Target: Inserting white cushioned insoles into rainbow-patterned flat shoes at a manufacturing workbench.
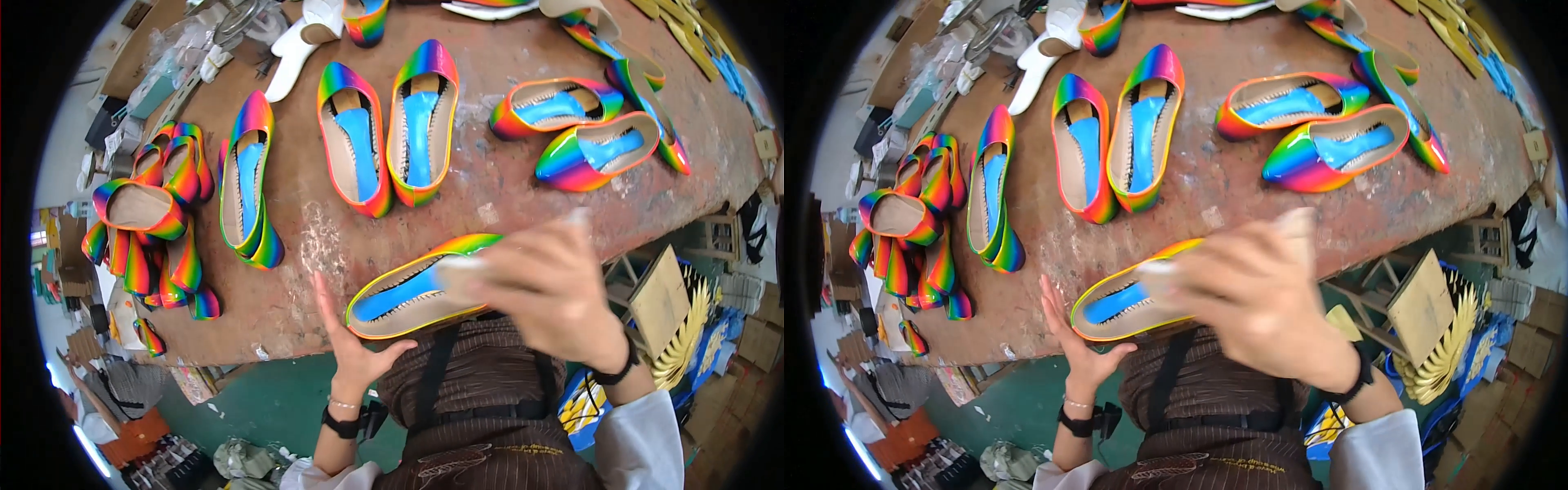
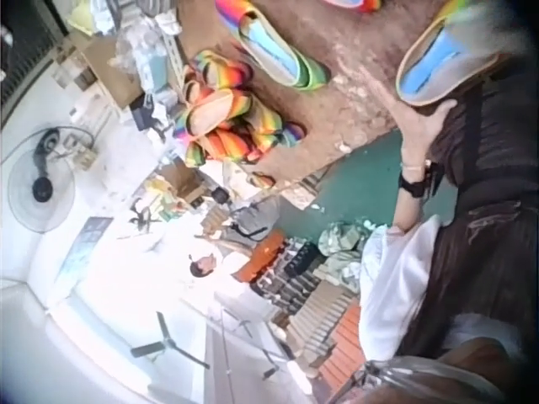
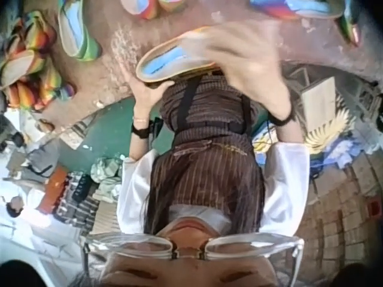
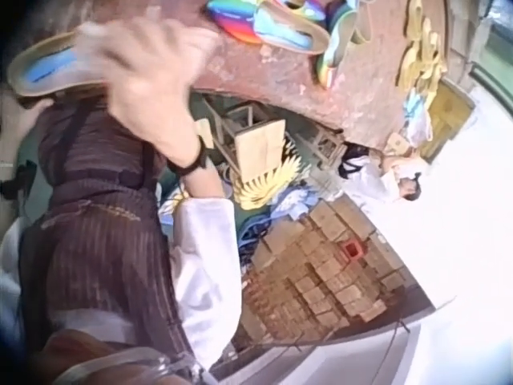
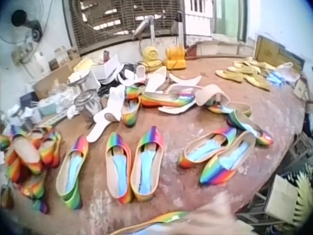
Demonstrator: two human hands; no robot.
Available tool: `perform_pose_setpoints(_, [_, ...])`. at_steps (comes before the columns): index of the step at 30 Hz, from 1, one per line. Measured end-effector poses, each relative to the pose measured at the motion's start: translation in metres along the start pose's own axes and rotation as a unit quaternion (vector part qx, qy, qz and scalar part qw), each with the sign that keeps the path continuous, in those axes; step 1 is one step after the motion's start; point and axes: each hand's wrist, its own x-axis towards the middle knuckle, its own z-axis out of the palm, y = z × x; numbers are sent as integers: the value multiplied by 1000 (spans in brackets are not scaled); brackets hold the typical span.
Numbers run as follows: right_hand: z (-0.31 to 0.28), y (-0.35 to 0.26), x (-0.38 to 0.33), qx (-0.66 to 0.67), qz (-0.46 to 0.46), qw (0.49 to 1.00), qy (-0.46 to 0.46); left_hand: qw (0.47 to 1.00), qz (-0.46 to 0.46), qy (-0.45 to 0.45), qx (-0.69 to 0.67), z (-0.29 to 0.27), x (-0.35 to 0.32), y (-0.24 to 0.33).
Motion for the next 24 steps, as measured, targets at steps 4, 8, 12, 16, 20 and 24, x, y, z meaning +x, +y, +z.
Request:
perform_pose_setpoints(4, [78,-11,9,125,-33,988,-81,995,3,32,-95,18,-8,-18])
perform_pose_setpoints(8, [120,-13,12,207,4,975,-80,995,-4,33,-95,19,-7,-17])
perform_pose_setpoints(12, [132,-19,13,224,25,970,-93,996,-3,29,-83,21,-5,-17])
perform_pose_setpoints(16, [136,-22,13,217,27,969,-113,996,5,34,-80,21,-5,-17])
perform_pose_setpoints(20, [137,-22,12,188,18,975,-120,996,12,18,-81,19,-4,-17])
perform_pose_setpoints(24, [136,-25,12,160,9,981,-111,995,26,9,-96,17,-4,-20])
